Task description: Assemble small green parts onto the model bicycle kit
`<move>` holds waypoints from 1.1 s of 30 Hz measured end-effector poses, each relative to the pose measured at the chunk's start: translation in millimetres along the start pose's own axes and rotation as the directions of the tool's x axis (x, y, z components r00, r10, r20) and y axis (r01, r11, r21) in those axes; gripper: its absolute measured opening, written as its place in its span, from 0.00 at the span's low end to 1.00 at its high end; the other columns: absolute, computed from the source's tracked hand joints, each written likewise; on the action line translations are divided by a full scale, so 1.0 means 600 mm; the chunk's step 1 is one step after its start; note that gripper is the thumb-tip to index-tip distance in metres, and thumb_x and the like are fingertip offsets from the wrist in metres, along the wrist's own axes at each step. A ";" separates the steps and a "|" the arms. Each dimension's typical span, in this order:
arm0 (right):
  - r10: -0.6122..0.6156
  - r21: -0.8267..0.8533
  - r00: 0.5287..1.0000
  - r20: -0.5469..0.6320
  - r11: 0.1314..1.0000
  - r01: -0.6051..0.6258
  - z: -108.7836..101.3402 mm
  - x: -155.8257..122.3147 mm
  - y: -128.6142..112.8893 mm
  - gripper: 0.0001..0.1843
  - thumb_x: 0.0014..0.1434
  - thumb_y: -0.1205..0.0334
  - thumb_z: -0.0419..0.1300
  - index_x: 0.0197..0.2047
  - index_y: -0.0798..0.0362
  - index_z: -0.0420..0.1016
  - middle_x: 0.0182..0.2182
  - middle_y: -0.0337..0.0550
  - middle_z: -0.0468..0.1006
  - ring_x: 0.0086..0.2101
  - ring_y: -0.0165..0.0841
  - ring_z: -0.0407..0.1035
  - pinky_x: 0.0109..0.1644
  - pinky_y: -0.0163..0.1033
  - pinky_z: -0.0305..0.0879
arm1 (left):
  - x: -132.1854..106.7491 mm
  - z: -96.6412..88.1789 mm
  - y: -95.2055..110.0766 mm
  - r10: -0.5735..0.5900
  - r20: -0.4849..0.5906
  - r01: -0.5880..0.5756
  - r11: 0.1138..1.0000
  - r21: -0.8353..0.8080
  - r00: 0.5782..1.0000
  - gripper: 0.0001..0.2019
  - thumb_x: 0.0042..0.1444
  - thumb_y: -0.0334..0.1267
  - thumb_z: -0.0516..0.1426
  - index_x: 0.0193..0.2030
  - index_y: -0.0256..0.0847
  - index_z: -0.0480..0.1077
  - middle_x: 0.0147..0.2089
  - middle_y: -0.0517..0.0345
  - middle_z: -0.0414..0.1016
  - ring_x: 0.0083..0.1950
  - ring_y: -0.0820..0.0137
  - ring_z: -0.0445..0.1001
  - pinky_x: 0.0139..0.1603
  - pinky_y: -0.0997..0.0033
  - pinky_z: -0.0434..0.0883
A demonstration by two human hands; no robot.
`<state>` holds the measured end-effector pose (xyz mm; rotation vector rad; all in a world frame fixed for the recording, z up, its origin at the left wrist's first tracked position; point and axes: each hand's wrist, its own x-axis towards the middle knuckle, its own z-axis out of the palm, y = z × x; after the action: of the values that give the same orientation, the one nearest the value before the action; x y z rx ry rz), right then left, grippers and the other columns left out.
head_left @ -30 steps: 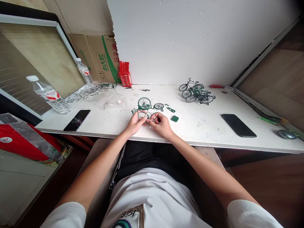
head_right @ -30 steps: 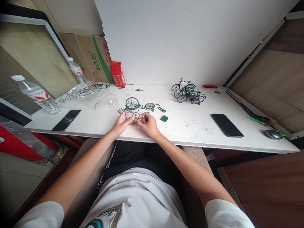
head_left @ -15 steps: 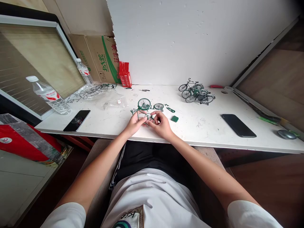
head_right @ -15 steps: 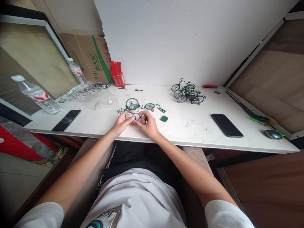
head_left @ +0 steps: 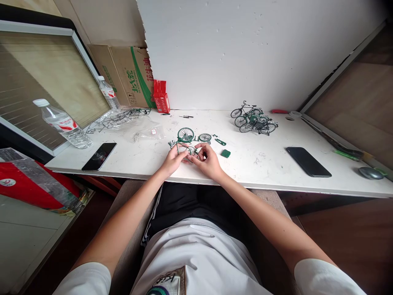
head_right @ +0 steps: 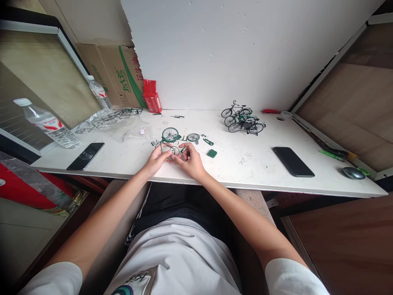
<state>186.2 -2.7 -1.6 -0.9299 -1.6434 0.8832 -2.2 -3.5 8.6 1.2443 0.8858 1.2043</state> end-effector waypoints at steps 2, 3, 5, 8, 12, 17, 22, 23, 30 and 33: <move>0.003 0.007 1.000 0.004 1.000 -0.003 0.000 0.000 0.001 0.27 0.61 0.43 0.71 0.54 0.48 0.68 0.26 0.27 0.58 0.29 0.31 0.63 0.44 0.40 0.68 | 0.001 -0.002 -0.002 0.000 -0.003 0.000 1.000 0.006 1.000 0.22 0.61 0.49 0.67 0.54 0.42 0.67 0.42 0.53 0.82 0.45 0.60 0.85 0.41 0.65 0.79; 0.002 0.009 1.000 0.006 1.000 -0.002 0.000 0.000 0.002 0.27 0.61 0.43 0.71 0.55 0.48 0.68 0.26 0.27 0.58 0.29 0.31 0.63 0.43 0.40 0.68 | 0.001 -0.002 -0.002 0.000 -0.003 0.000 1.000 0.006 1.000 0.22 0.61 0.49 0.67 0.55 0.42 0.68 0.42 0.53 0.83 0.45 0.60 0.85 0.41 0.65 0.79; -0.004 0.010 1.000 0.008 1.000 0.003 0.000 0.000 0.003 0.27 0.61 0.44 0.71 0.55 0.47 0.68 0.26 0.27 0.58 0.29 0.31 0.63 0.43 0.40 0.68 | 0.001 -0.003 -0.003 0.000 -0.002 0.000 1.000 0.004 1.000 0.22 0.60 0.49 0.67 0.55 0.42 0.68 0.42 0.52 0.83 0.45 0.59 0.85 0.41 0.65 0.79; -0.008 0.004 1.000 0.010 1.000 0.008 0.000 0.000 0.001 0.26 0.62 0.45 0.71 0.54 0.48 0.68 0.26 0.27 0.58 0.29 0.31 0.62 0.42 0.39 0.66 | 0.000 -0.003 -0.001 0.000 0.003 0.000 1.000 -0.004 1.000 0.23 0.59 0.48 0.68 0.54 0.41 0.67 0.41 0.53 0.82 0.45 0.59 0.85 0.40 0.66 0.78; 0.000 -0.002 1.000 0.021 1.000 0.000 0.000 0.000 -0.003 0.25 0.63 0.44 0.69 0.54 0.48 0.68 0.26 0.27 0.58 0.28 0.30 0.61 0.41 0.39 0.65 | -0.002 -0.004 0.001 -0.004 0.018 0.005 1.000 -0.026 1.000 0.26 0.56 0.46 0.71 0.56 0.41 0.66 0.39 0.54 0.81 0.46 0.59 0.85 0.42 0.66 0.78; 0.010 0.002 1.000 0.025 1.000 -0.010 0.000 0.002 -0.007 0.25 0.64 0.44 0.68 0.55 0.48 0.67 0.26 0.27 0.60 0.28 0.31 0.59 0.38 0.38 0.61 | -0.005 -0.006 0.004 0.006 0.016 -0.006 1.000 -0.012 1.000 0.28 0.54 0.45 0.72 0.56 0.41 0.67 0.42 0.53 0.81 0.48 0.60 0.84 0.42 0.67 0.78; 0.017 0.048 0.999 0.028 0.999 -0.018 -0.001 0.004 -0.006 0.25 0.63 0.45 0.68 0.54 0.48 0.66 0.26 0.27 0.60 0.28 0.31 0.59 0.38 0.39 0.62 | -0.008 -0.004 0.008 0.018 0.015 -0.019 1.000 0.017 1.000 0.30 0.52 0.45 0.74 0.56 0.41 0.67 0.49 0.49 0.81 0.49 0.61 0.83 0.42 0.68 0.77; 0.018 0.058 0.999 0.029 0.998 -0.020 -0.001 0.005 -0.005 0.24 0.63 0.44 0.67 0.54 0.48 0.66 0.26 0.27 0.60 0.28 0.31 0.59 0.38 0.39 0.62 | -0.008 -0.004 0.008 0.022 0.011 -0.022 0.999 0.025 1.000 0.30 0.51 0.44 0.74 0.55 0.41 0.67 0.49 0.50 0.81 0.49 0.61 0.83 0.42 0.68 0.78; 0.059 0.138 0.997 0.039 0.988 -0.064 0.002 0.007 0.001 0.26 0.62 0.42 0.67 0.54 0.47 0.66 0.26 0.27 0.60 0.29 0.32 0.64 0.41 0.42 0.68 | -0.009 -0.001 0.012 0.006 0.029 -0.008 0.999 0.043 1.000 0.32 0.50 0.43 0.76 0.55 0.42 0.65 0.39 0.57 0.80 0.42 0.63 0.84 0.44 0.66 0.77; 0.091 0.190 0.996 0.019 0.977 -0.093 -0.002 0.007 -0.002 0.20 0.68 0.42 0.58 0.53 0.47 0.68 0.25 0.30 0.62 0.28 0.33 0.63 0.39 0.42 0.66 | -0.010 0.000 0.012 -0.010 0.038 0.008 0.999 0.049 0.999 0.30 0.53 0.45 0.74 0.56 0.43 0.64 0.39 0.58 0.81 0.39 0.64 0.85 0.44 0.66 0.76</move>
<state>186.5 0.6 1.6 -0.8738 -1.5037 1.0907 -5.0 -9.8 15.2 1.2972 0.8963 1.1542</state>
